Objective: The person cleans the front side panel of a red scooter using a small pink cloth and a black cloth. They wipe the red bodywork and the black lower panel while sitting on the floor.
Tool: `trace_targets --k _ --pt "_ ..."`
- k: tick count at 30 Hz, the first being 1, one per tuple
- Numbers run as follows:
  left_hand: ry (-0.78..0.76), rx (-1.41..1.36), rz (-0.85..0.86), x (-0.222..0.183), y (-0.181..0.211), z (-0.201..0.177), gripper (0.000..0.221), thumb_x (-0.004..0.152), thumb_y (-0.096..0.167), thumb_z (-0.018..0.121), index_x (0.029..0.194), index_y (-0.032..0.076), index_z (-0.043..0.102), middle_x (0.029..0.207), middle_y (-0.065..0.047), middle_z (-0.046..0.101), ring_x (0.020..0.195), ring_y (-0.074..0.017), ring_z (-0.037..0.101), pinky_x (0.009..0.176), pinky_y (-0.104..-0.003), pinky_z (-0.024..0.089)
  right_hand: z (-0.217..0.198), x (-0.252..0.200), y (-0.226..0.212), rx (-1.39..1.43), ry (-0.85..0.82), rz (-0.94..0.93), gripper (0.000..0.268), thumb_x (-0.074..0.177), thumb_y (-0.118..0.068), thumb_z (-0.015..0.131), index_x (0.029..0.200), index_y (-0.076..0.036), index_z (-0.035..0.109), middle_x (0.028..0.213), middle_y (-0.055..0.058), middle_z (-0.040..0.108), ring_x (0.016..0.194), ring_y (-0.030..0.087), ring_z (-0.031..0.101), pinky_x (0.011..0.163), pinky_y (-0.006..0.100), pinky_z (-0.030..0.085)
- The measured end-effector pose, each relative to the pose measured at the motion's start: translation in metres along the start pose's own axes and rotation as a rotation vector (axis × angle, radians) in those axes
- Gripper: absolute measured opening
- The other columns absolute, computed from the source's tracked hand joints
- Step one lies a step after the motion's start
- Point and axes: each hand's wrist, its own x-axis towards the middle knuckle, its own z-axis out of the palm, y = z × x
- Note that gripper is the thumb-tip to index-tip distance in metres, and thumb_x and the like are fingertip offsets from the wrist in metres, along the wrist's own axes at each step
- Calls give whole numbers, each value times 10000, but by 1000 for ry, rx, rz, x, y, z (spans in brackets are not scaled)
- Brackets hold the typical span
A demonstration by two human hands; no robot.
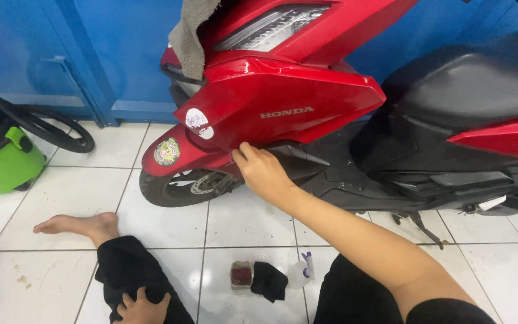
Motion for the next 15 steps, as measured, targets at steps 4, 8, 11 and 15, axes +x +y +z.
trace_targets --k 4,8,11,15 --pt "29 0 -30 -6 6 1 1171 792 823 218 1612 136 -256 1682 -59 -369 1572 -308 -326 1215 -652 -217 -50 -17 21 83 -2 96 105 982 -19 602 1061 43 634 895 127 441 621 340 575 487 477 489" --pt "44 -357 19 5 -4 -2 1142 730 802 199 1615 215 -223 1714 28 -307 1618 -241 -208 1259 -546 -137 -88 -44 32 140 73 136 186 1003 -13 623 1171 53 666 1023 144 554 780 291 628 641 375 583" --pt "30 -19 -10 -2 2 -2 1162 822 812 247 1607 126 -265 1685 -53 -365 1579 -309 -313 1227 -621 -219 -80 -43 30 141 140 132 187 992 43 626 1171 96 642 1023 160 561 796 300 654 648 369 582" --pt "23 98 1 2 -1 -2 1204 812 858 243 1608 108 -261 1685 -100 -359 1574 -355 -310 1241 -624 -197 -49 -17 14 93 25 128 182 945 36 603 1115 42 668 988 131 552 743 316 638 595 422 565"
